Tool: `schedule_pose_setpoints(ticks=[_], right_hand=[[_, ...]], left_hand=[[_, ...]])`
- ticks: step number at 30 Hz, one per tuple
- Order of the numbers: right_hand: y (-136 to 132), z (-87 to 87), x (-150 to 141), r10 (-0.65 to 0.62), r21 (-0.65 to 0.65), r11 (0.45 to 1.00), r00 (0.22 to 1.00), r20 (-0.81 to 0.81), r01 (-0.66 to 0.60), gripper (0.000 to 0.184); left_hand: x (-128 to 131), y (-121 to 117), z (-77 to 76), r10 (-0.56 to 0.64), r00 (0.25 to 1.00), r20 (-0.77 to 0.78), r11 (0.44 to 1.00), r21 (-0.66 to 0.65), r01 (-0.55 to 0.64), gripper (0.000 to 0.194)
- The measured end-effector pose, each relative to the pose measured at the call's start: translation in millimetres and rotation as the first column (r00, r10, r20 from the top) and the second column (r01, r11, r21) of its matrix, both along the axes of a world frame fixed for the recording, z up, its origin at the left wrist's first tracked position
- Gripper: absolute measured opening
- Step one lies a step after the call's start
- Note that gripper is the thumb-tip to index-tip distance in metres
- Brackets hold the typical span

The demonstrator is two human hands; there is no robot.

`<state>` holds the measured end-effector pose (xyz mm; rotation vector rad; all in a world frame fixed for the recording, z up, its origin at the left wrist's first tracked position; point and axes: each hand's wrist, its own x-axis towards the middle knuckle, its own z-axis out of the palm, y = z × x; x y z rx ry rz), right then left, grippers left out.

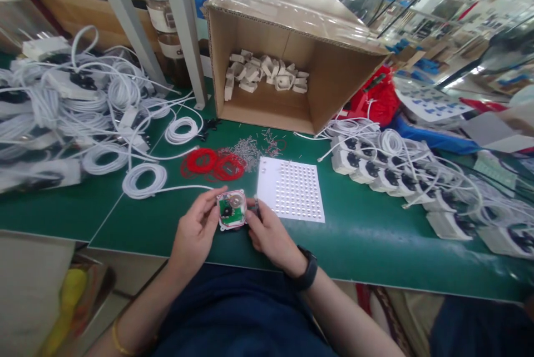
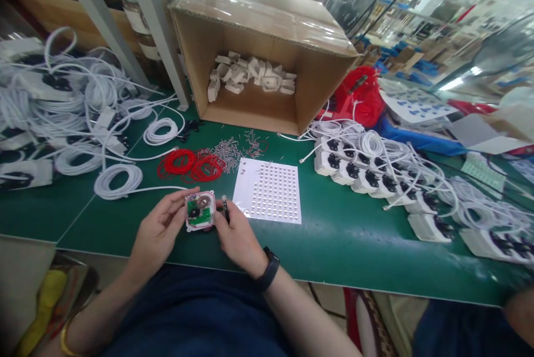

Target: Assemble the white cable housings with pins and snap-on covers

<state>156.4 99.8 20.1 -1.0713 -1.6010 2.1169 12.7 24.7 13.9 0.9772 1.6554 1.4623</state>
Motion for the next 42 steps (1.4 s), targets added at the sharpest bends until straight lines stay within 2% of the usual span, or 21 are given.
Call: schedule_pose_setpoints(ticks=[3,6,9,12,16,20,21,23,25,26,28,29,32,33,34,35,37,38,40,42], right_hand=[[1,3.3,1,-0.011,0.032,0.999,1.0,-0.026,0.012,0.033],[3,4.4,1,0.016,0.056,0.998,1.0,-0.022,-0.015,0.033],[4,3.5,1,0.04,0.076,0.996,0.999,0.006,-0.041,0.033],[4,0.8,0,0.016,0.093,0.995,0.999,0.051,-0.021,0.035],[6,-2.5,5,0.002,0.203,0.979,0.994,0.106,-0.024,0.037],[18,10.0,18,0.106,0.316,0.93,0.96,0.258,-0.188,0.026],[21,15.6,19,0.093,0.351,0.913,0.946,0.312,-0.206,0.025],[24,25.6,15,-0.017,0.483,0.858,0.928,0.371,-0.177,0.029],[22,30.0,4,-0.126,0.643,0.753,0.929,0.348,-0.139,0.033],[19,29.4,-4,-0.142,0.703,0.696,0.932,0.334,-0.146,0.029],[13,22.9,-15,-0.123,0.776,0.603,0.94,0.318,-0.184,0.014],[10,18.0,-18,-0.092,0.803,0.558,0.946,0.31,-0.209,0.013],[10,4.8,-11,0.05,0.874,0.41,0.964,0.263,-0.26,0.026],[14,3.0,-6,0.099,0.887,0.385,0.967,0.234,-0.254,0.027],[21,3.3,-2,0.13,0.892,0.39,0.972,0.194,-0.23,0.026],[31,5.5,1,0.131,0.889,0.417,0.981,0.145,-0.187,0.023],[59,14.3,-4,0.043,0.876,0.476,0.997,0.066,-0.078,0.019],[76,19.5,-14,-0.02,0.878,0.477,0.998,0.053,-0.037,0.018],[112,28.0,-46,-0.118,0.905,0.417,0.983,0.139,-0.078,0.021],[145,31.2,-89,-0.099,0.901,0.317,0.934,0.342,-0.296,0.025]], left_hand=[[4,-6,-4.3,-0.086,0.996,0.038,0.996,0.027,0.085,0.05],[7,-9,-9.6,-0.113,0.993,0.023,0.993,0.03,0.112,0.06],[8,-8,-15.7,-0.112,0.992,-0.063,0.993,0.017,0.113,0.065],[7,-8,-23.3,-0.122,0.966,-0.227,0.992,0.008,0.128,0.069],[3,-8,-33.4,-0.107,0.859,-0.5,0.991,0.012,0.131,0.071],[1,-10,-38.6,-0.097,0.741,-0.665,0.988,0.027,0.154,0.071],[1,-10,-38.9,-0.097,0.723,-0.685,0.986,0.034,0.164,0.071],[2,-9,-39.2,-0.093,0.693,-0.714,0.982,0.049,0.182,0.071],[2,-9,-39.6,-0.079,0.674,-0.734,0.979,0.069,0.19,0.072],[2,-9,-40.2,-0.066,0.666,-0.743,0.979,0.082,0.189,0.073],[2,-9,-42.5,-0.045,0.645,-0.763,0.977,0.101,0.188,0.073],[2,-8,-44.2,-0.032,0.633,-0.774,0.977,0.11,0.184,0.074],[2,-6,-49.5,0.015,0.593,-0.805,0.976,0.14,0.166,0.075],[3,-5,-50.6,0.029,0.581,-0.813,0.976,0.149,0.161,0.075],[3,-4,-51.2,0.041,0.571,-0.82,0.975,0.158,0.156,0.075],[3,-3,-51.1,0.045,0.561,-0.827,0.975,0.158,0.154,0.075],[4,-2,-49.2,0.024,0.543,-0.839,0.98,0.127,0.153,0.074],[5,-2,-47.7,0.006,0.536,-0.844,0.983,0.104,0.153,0.074],[5,-2,-44.3,-0.027,0.525,-0.851,0.987,0.062,0.151,0.074],[5,-2,-41.4,-0.041,0.517,-0.855,0.988,0.044,0.151,0.074]])
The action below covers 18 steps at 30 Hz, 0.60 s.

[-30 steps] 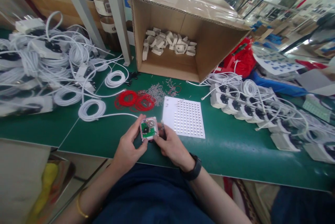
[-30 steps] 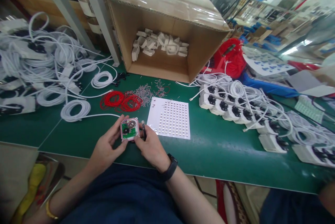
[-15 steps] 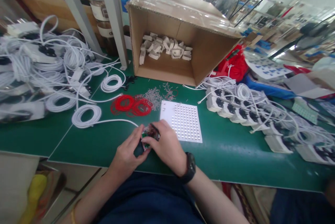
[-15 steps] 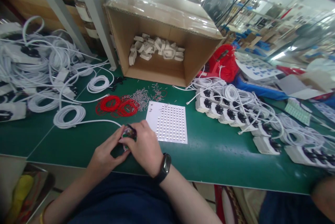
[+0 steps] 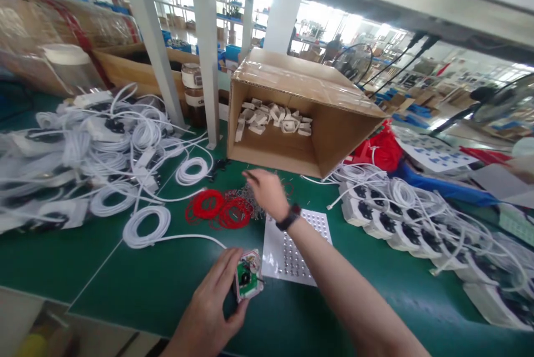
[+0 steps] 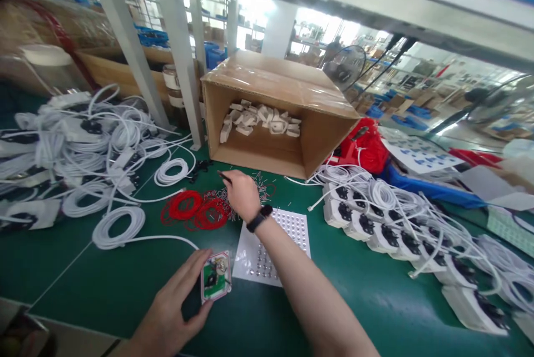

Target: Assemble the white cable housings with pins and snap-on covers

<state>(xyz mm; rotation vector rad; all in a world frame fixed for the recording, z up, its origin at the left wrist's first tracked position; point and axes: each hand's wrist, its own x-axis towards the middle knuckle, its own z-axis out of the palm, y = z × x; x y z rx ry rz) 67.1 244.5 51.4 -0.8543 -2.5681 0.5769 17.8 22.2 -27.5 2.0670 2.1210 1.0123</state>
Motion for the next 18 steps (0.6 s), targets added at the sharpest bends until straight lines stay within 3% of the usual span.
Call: schedule_pose_setpoints(ticks=[1,4,7,13,18], right_hand=[[13,-0.4,-22,0.009,0.046,0.999,0.995,0.102,-0.013,0.028],[36,-7.3,-75,0.014,0.082,0.996,0.977,0.214,-0.033,0.027],[41,-18.0,-98,-0.024,0.093,0.996,0.963,0.27,-0.001,0.024],[32,-32.7,-92,-0.113,0.079,0.993,0.941,0.32,0.093,0.028],[29,-21.3,-75,-0.156,0.044,0.988,0.934,0.323,0.149,0.026]], left_hand=[[0,0,1.1,-0.002,1.0,-0.006,1.0,0.002,0.002,0.074],[-2,-1,2.6,-0.017,0.999,-0.029,1.0,0.006,0.017,0.077],[-4,0,2.9,-0.028,0.999,-0.033,1.0,0.009,0.029,0.081],[-1,-1,7.9,-0.018,0.998,0.053,0.999,-0.045,0.02,0.074],[1,-2,9.3,-0.034,0.985,0.168,0.991,-0.125,0.056,0.069]])
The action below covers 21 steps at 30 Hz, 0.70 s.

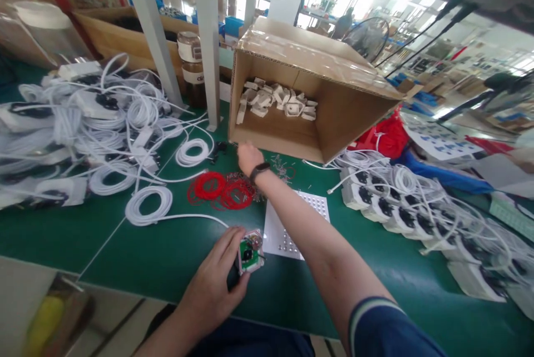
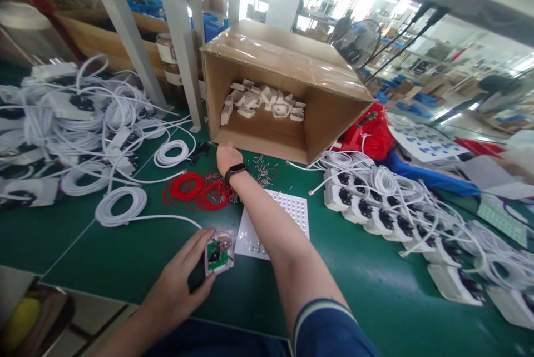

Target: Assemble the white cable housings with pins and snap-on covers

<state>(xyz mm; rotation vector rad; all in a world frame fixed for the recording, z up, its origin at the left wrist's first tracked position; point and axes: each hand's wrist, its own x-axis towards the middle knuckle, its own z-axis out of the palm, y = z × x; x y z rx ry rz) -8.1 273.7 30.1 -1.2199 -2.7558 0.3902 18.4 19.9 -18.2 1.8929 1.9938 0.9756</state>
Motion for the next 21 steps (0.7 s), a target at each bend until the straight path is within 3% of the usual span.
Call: schedule_pose_setpoints(ticks=[2,4,7,10,12,13,15,18,21], right_hand=[[-7,12.7,21,-0.01,-0.006,1.0,0.998,-0.068,0.009,0.024],[-23,26.7,54,0.007,-0.048,0.999,0.967,-0.254,-0.019,0.019],[-63,40.8,119,-0.036,-0.233,0.966,0.831,-0.556,-0.114,0.018],[-111,38.2,174,-0.196,-0.514,0.842,0.795,-0.575,-0.164,0.014],[-137,27.7,193,-0.251,-0.604,0.777,0.793,-0.556,-0.177,0.012],[-146,20.9,196,-0.272,-0.614,0.771,0.785,-0.556,-0.167,0.011],[-159,6.2,192,-0.272,-0.551,0.822,0.753,-0.599,-0.141,0.016],[-166,-12.8,176,-0.097,-0.295,0.942,0.711,-0.696,-0.16,0.016],[-165,-20.5,166,0.079,-0.105,0.976,0.763,-0.641,-0.189,0.017]], left_hand=[[-1,-1,-1.3,-0.015,0.999,0.034,0.999,-0.042,0.016,0.069],[-1,0,-2.7,-0.017,0.997,0.074,0.997,-0.08,0.023,0.072],[1,3,-3.9,0.009,0.991,0.136,0.997,-0.083,0.003,0.072],[5,8,-4.7,0.048,0.986,0.162,0.997,-0.072,-0.037,0.066],[7,9,-5.7,0.081,0.984,0.158,0.994,-0.08,-0.069,0.067],[8,9,-6.5,0.101,0.983,0.153,0.992,-0.086,-0.088,0.07],[8,9,-8.1,0.134,0.981,0.142,0.988,-0.1,-0.121,0.075],[8,8,-9.7,0.123,0.984,0.127,0.988,-0.108,-0.11,0.072],[7,8,-9.1,0.092,0.987,0.134,0.993,-0.09,-0.081,0.065]])
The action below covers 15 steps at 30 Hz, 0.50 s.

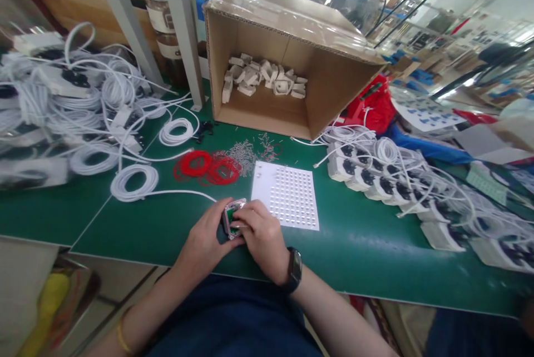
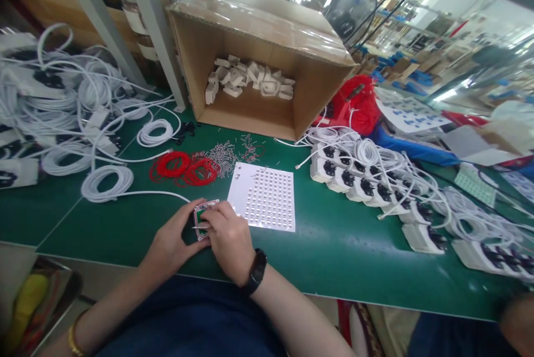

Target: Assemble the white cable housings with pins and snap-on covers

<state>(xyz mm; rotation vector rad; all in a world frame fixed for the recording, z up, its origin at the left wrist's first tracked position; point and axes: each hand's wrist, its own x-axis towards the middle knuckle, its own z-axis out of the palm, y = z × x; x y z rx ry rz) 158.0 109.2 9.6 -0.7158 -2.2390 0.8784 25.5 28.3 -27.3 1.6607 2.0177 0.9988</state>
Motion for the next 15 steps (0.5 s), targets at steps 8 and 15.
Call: schedule_pose_setpoints(ticks=[8,15], right_hand=[[7,7.9,8,0.068,0.111,0.99,0.982,0.178,-0.089,0.016],[12,9.8,9,0.12,0.216,0.958,0.946,0.302,-0.19,0.015]], left_hand=[[0,2,2.1,-0.023,1.0,0.012,1.0,-0.007,0.024,0.064],[-1,2,-1.1,-0.043,0.999,0.015,0.999,0.013,0.042,0.067]])
